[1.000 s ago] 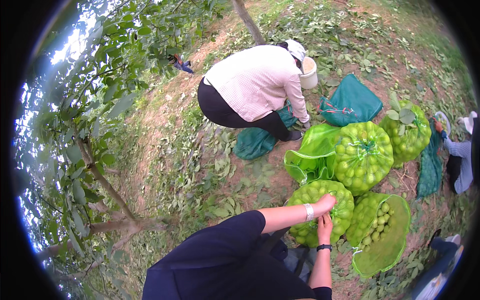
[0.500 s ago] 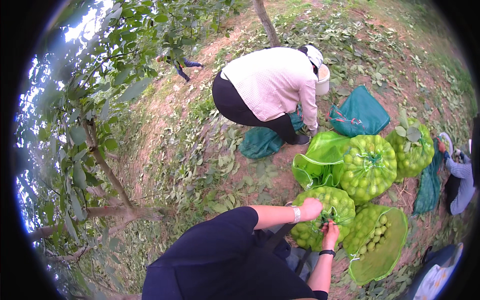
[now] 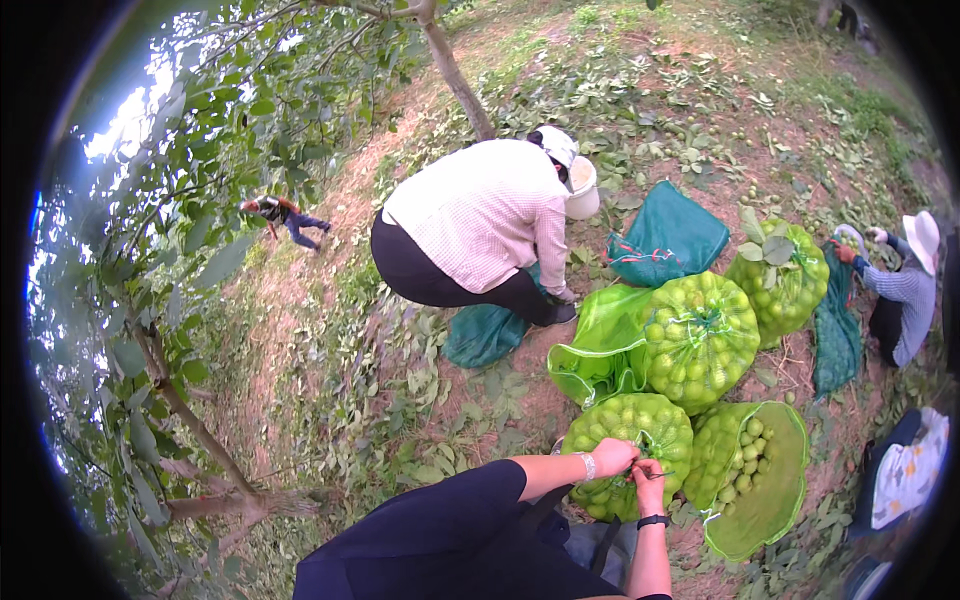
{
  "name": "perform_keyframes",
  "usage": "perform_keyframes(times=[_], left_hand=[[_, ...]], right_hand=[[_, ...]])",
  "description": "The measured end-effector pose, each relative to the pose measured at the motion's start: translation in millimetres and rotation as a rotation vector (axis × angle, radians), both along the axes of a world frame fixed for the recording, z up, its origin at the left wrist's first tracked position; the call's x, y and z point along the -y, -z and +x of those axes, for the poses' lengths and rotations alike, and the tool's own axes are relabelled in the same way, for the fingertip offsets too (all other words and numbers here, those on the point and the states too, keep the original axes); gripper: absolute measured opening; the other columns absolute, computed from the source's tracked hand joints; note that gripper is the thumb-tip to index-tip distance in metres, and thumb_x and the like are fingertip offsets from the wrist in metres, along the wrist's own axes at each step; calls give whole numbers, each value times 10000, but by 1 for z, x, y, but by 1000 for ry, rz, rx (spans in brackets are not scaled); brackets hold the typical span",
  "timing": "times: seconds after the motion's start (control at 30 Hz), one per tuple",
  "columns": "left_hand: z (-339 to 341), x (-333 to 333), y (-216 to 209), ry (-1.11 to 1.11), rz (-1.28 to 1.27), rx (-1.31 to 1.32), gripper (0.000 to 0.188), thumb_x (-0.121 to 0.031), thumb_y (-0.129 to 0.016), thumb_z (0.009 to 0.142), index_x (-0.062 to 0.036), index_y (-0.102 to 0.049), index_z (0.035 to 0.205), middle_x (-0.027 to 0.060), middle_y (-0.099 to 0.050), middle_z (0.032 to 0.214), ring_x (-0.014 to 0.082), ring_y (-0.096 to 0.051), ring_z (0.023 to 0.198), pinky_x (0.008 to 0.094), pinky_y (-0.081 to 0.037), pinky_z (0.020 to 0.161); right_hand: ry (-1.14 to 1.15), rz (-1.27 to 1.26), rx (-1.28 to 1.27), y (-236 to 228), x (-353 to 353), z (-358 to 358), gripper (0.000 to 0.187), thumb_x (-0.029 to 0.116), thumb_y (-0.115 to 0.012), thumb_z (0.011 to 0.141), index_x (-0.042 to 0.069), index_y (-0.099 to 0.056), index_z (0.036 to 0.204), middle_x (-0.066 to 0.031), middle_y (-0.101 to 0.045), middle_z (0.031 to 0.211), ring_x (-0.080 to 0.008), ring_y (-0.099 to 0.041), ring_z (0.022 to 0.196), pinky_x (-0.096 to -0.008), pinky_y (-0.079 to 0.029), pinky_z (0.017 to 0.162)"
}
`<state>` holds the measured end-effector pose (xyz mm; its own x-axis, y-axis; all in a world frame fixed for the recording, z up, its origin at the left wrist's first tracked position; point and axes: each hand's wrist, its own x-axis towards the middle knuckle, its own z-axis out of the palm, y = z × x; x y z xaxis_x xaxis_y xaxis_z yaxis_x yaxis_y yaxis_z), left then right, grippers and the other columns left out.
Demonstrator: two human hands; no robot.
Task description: The person collects walnuts from the ground and places them into mesh bags, then ties the bags closed by hand.
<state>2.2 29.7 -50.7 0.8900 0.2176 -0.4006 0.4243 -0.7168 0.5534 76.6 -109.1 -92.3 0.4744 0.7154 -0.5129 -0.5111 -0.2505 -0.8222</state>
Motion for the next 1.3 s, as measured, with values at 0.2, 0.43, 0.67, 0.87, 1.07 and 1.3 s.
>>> perform_keyframes(times=[0.2, 0.43, 0.67, 0.87, 1.07, 1.3], left_hand=[[5, -6, -5, 73, -36, -84, 138, -200, -526, 733, -114, -589, 822, 87, -595, 805, 274, -590, 741, 377, -475, 615], [7, -1, -19, -16, -47, -59, 172, -216, -501, 742, -78, -589, 796, 134, -609, 778, 315, -589, 729, 418, -470, 627], [5, 5, -5, -167, -30, -106, 204, -218, -502, 781, -87, -551, 929, 146, -611, 823, 326, -590, 755, 424, -469, 625], [12, -15, -7, 55, -143, -54, 235, -219, -537, 772, -137, -542, 992, 121, -615, 839, 312, -590, 764, 419, -466, 645], [9, -17, 16, 32, -156, -97, 211, -237, -507, 749, -119, -571, 912, 132, -613, 779, 311, -587, 746, 424, -462, 649], [28, -15, -25, 42, 95, -96, 230, -232, -508, 721, -48, -556, 850, 155, -609, 743, 315, -597, 699, 426, -475, 618]], right_hand=[[1, -33, 321, 15, 0, -10, 137, -52, -552, 740, 45, -505, 824, -18, -548, 735, -83, -509, 644, -220, -423, 576], [-22, -292, 949, -17, -21, -17, 111, 50, -531, 748, 25, -491, 848, -152, -497, 872, -351, -500, 788, -397, -420, 671], [198, -247, 878, -5, -19, -23, 140, 83, -592, 735, 27, -465, 749, -127, -495, 712, -297, -495, 679, -364, -407, 618], [188, -245, 886, -3, -7, -22, 175, 101, -620, 721, 44, -459, 678, -103, -475, 658, -271, -480, 611, -353, -388, 552], [90, -207, 905, 0, -2, -14, 146, 111, -632, 699, 49, -503, 667, -101, -489, 689, -287, -495, 640, -364, -401, 552], [-64, -152, 1175, -18, 2, -1, 193, 186, -620, 709, 58, -507, 619, -105, -489, 676, -307, -463, 700, -401, -365, 626]])
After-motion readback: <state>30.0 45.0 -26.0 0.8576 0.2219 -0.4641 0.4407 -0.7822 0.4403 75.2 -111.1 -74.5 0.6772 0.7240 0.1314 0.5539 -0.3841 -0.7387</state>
